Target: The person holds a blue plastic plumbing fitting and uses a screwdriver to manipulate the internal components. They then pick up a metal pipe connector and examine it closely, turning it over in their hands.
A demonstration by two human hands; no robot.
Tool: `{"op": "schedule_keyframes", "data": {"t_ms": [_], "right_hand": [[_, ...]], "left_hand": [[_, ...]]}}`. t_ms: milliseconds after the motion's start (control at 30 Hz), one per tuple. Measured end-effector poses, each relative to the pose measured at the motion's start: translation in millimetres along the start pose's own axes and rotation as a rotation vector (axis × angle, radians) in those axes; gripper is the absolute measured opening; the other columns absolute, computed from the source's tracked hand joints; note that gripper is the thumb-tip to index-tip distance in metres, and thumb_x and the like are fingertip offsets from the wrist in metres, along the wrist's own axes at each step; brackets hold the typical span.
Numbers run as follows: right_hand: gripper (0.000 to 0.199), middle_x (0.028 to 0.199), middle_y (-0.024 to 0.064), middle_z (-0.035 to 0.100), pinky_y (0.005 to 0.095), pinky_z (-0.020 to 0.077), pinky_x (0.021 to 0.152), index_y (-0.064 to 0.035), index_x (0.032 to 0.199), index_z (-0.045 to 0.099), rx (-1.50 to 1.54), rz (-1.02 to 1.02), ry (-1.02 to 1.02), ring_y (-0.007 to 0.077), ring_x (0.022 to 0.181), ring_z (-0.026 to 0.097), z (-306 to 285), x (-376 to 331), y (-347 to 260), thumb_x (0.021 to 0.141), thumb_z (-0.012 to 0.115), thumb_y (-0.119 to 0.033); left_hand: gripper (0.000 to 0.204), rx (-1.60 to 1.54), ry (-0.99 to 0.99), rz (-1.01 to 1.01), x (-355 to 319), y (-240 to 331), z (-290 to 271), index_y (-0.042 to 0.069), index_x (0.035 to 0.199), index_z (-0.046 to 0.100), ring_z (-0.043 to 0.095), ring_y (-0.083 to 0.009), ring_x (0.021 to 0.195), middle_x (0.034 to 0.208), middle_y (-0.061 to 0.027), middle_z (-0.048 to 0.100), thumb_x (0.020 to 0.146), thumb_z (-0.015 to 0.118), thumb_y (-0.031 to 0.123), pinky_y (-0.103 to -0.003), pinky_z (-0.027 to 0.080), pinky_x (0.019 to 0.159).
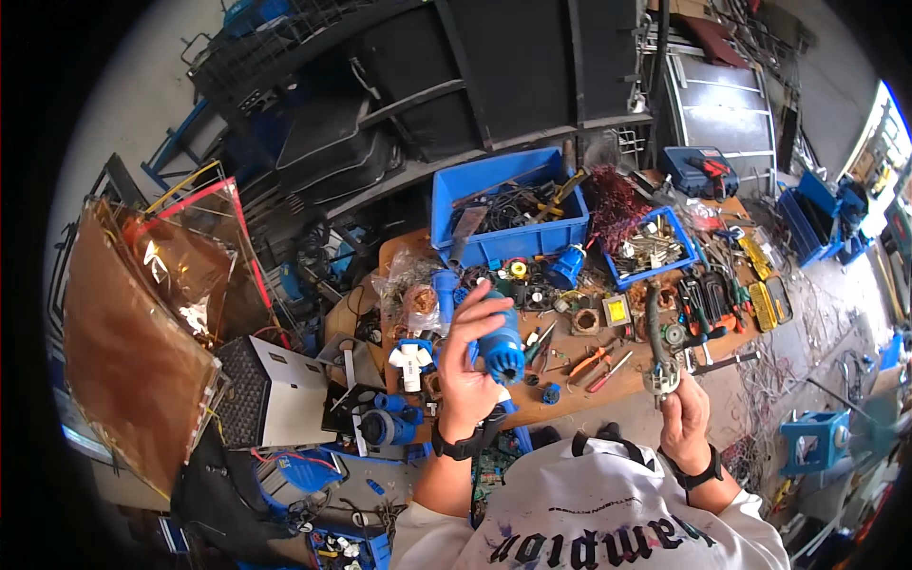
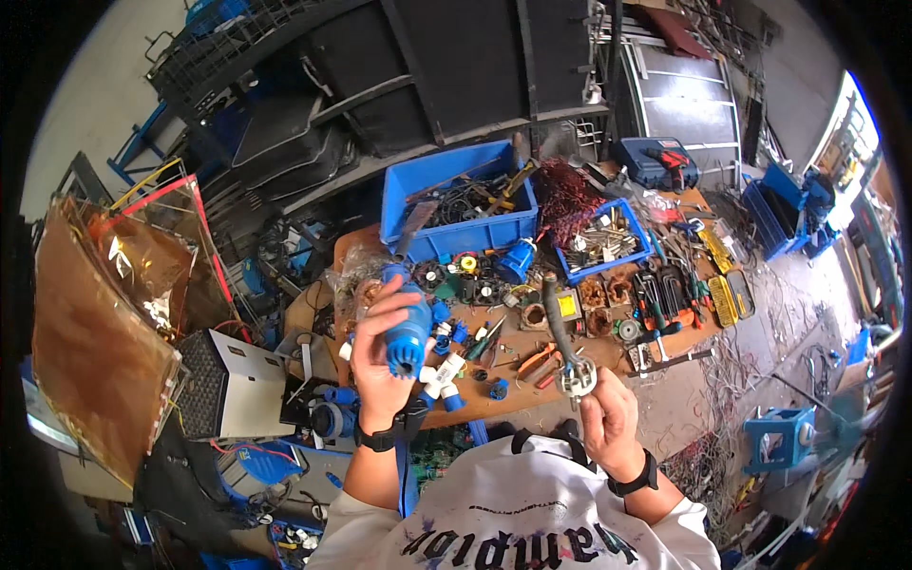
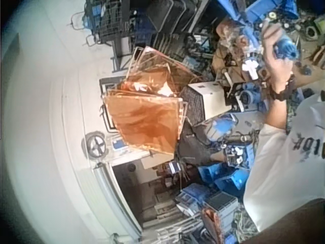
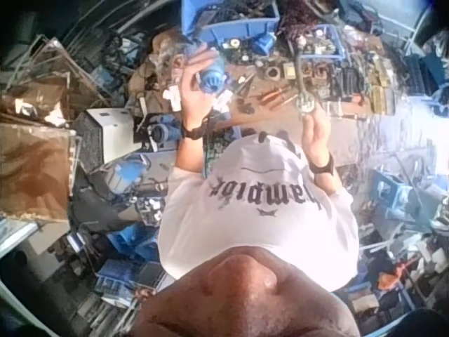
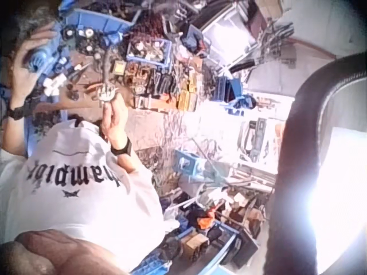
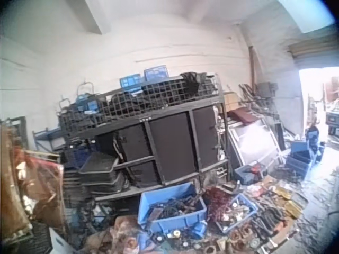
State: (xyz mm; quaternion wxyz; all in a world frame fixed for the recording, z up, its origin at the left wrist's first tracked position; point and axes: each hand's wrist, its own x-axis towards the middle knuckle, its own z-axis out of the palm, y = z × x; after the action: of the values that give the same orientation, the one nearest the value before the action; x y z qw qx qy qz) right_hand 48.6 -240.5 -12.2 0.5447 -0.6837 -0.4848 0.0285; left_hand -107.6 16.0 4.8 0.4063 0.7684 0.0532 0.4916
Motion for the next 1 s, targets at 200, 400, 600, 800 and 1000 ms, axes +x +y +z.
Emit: {"op": "schedule_keyframes", "data": {"t_ms": [200, 400, 600, 800, 1000], "right_hand": [[0.026, 0.073, 0.0077, 0.047, 0.0311, 0.035, 0.056, 0.0029, 0.094, 0.061, 0.058, 0.075, 0.033, 0.0193, 0.061, 0.045, 5.7, 3.2, -8.7, 0.098, 0.047, -0.019], [0.036, 0.066, -0.0019, 0.041, 0.0252, 0.028, 0.051, 0.0021, 0.1, 0.06, 0.125, 0.169, 0.066, 0.0076, 0.056, 0.037, 8.3, -6.1, 0.2, 0.103, 0.044, -0.03], [0.036, 0.066, -0.0022, 0.041, 0.0255, 0.0291, 0.052, 0.002, 0.102, 0.06, 0.167, 0.24, 0.075, 0.0074, 0.057, 0.037, 8.2, -15.4, 11.2, 0.103, 0.045, -0.03], [0.034, 0.066, -0.0037, 0.04, 0.024, 0.0277, 0.052, 0.0008, 0.103, 0.06, 0.216, 0.279, 0.051, 0.0062, 0.057, 0.036, 9.7, -17.9, 12.9, 0.104, 0.045, -0.03], [0.034, 0.066, -0.0025, 0.038, 0.0256, 0.0278, 0.053, -0.0002, 0.093, 0.059, 0.253, 0.31, 0.052, 0.0075, 0.058, 0.036, 16.2, -19.1, 12.9, 0.104, 0.046, -0.03]], "left_hand": [[0.056, 0.005, 0.013, -0.022, -3.0, 2.5, -4.2, 0.01, 0.117, 0.056, 0.053, -0.0329, 0.125, 0.128, -0.013, 0.054, 0.069, 0.08, -0.008, -0.042, 0.047, 0.102], [0.058, 0.0, 0.037, -0.122, -4.0, -4.1, -7.3, 0.007, 0.116, 0.058, 0.057, -0.0281, 0.118, 0.123, -0.0123, 0.055, 0.066, 0.083, -0.007, -0.039, 0.047, 0.1], [0.047, 0.0, 0.117, -0.1, 0.8, 2.1, -2.8, 0.006, 0.109, 0.064, 0.061, -0.0286, 0.11, 0.117, -0.0107, 0.061, 0.067, 0.076, -0.008, -0.038, 0.05, 0.094], [0.048, 0.062, 0.133, -0.115, -4.2, 0.0, -5.8, 0.007, 0.109, 0.064, 0.061, -0.0284, 0.106, 0.115, -0.0105, 0.062, 0.065, 0.076, -0.008, -0.037, 0.05, 0.091], [0.052, 0.136, 0.064, -0.106, -8.0, 2.9, -14.2, 0.005, 0.111, 0.062, 0.06, -0.0259, 0.111, 0.117, -0.0101, 0.06, 0.064, 0.084, -0.004, -0.036, 0.048, 0.095]]}}
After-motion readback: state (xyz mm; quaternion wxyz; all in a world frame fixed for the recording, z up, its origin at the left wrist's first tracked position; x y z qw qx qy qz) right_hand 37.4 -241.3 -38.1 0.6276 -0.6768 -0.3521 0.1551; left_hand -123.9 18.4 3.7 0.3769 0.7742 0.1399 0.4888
